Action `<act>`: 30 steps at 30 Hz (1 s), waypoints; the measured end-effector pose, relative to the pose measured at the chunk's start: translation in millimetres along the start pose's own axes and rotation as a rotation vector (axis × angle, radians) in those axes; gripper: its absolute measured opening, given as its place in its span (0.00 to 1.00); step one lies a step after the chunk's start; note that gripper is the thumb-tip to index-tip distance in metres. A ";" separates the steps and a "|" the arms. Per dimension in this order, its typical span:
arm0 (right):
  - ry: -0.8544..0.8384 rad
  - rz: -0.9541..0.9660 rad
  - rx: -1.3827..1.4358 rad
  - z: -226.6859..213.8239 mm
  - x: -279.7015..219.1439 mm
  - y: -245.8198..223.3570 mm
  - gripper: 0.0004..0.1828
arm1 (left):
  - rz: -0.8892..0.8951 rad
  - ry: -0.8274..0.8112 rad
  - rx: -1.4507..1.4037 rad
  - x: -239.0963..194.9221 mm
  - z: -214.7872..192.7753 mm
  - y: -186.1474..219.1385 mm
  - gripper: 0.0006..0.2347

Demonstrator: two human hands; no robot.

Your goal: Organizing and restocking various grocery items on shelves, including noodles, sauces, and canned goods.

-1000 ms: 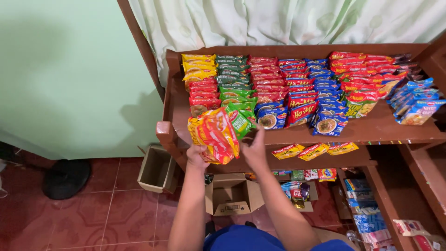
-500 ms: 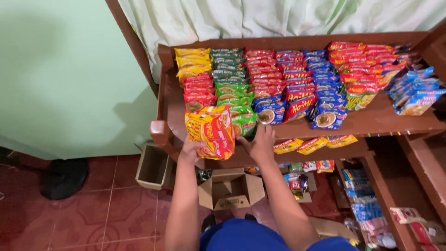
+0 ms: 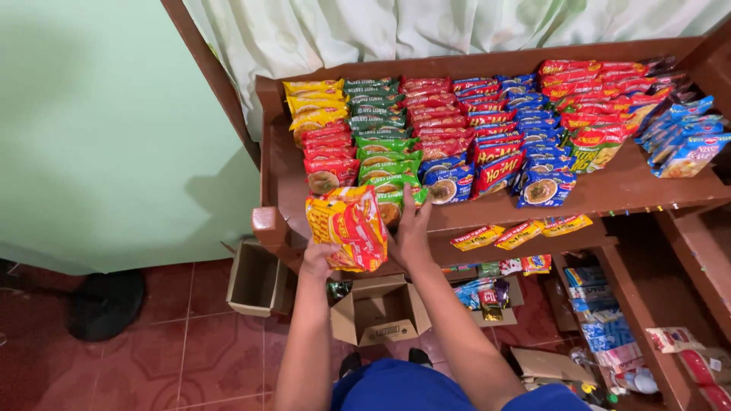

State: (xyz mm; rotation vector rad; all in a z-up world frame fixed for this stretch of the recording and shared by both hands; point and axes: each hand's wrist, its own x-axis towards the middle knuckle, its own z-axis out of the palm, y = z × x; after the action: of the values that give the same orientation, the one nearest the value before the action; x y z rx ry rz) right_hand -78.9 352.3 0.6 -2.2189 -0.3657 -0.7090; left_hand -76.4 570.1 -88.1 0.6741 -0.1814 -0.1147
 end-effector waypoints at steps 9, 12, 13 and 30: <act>-0.048 0.122 -0.055 32.0 3.9 5.8 0.63 | 0.022 0.010 -0.028 6.2 -17.9 5.6 0.31; -0.010 0.057 -0.127 34.2 2.0 10.8 0.61 | 0.019 0.025 -0.065 3.9 -23.9 3.7 0.30; -0.012 0.109 -0.176 31.9 2.2 7.9 0.62 | 0.020 0.022 -0.079 2.8 -17.9 6.7 0.30; 0.214 0.041 -0.325 19.2 -10.1 -17.7 0.69 | -0.036 -0.021 -0.127 1.2 -8.0 16.0 0.28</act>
State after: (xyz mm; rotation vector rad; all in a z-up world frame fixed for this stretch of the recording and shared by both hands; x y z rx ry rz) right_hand -88.0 378.1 -5.7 -2.4117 -0.1020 -1.0325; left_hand -72.9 587.2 -84.0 0.5496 -0.1802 -0.1663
